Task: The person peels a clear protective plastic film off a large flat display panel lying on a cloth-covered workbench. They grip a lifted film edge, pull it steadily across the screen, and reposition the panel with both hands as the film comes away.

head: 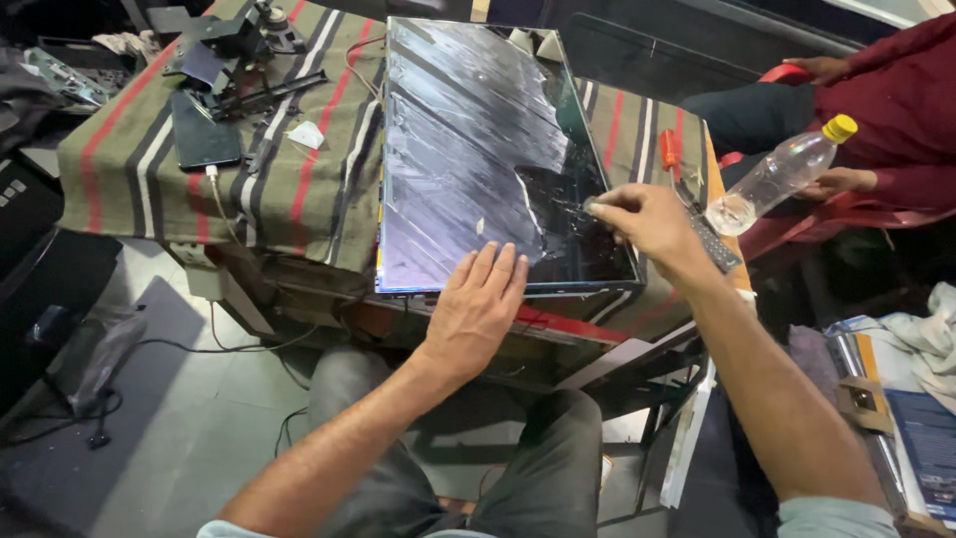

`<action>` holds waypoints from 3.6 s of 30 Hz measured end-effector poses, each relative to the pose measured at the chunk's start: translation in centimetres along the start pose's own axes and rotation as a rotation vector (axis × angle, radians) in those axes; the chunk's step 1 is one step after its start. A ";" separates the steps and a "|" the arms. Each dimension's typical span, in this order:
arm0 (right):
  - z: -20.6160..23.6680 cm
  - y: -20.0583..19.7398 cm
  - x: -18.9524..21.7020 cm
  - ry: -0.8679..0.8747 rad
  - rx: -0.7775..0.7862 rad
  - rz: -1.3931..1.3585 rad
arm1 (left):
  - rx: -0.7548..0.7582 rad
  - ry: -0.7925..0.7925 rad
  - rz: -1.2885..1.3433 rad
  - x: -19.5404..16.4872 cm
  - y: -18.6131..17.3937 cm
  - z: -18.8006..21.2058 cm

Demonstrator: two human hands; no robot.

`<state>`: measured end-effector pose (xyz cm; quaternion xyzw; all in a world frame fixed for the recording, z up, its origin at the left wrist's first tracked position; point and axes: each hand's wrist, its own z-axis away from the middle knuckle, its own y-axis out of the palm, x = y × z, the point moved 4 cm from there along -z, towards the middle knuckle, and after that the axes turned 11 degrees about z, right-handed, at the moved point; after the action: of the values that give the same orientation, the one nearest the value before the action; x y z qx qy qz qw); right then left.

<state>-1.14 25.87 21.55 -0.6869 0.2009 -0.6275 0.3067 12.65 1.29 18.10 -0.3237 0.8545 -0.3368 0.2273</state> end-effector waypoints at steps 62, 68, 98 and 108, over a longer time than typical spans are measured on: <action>-5.2 8.1 5.1 -0.165 -0.017 0.498 | -0.054 -0.028 -0.075 1.6 0.5 2.5; -4.2 7.8 5.3 -0.222 -0.031 0.496 | -0.060 -0.026 -0.074 1.4 0.3 2.6; -2.4 7.8 4.7 -0.216 -0.042 0.468 | -0.066 -0.028 -0.074 1.5 0.1 2.6; -1.3 7.6 4.6 -0.180 -0.026 0.488 | -0.063 -0.033 -0.078 1.3 0.1 2.6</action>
<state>-0.99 17.04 19.83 -0.6751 0.3407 -0.4687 0.4567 13.29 -0.64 16.09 -0.3694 0.8475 -0.3131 0.2176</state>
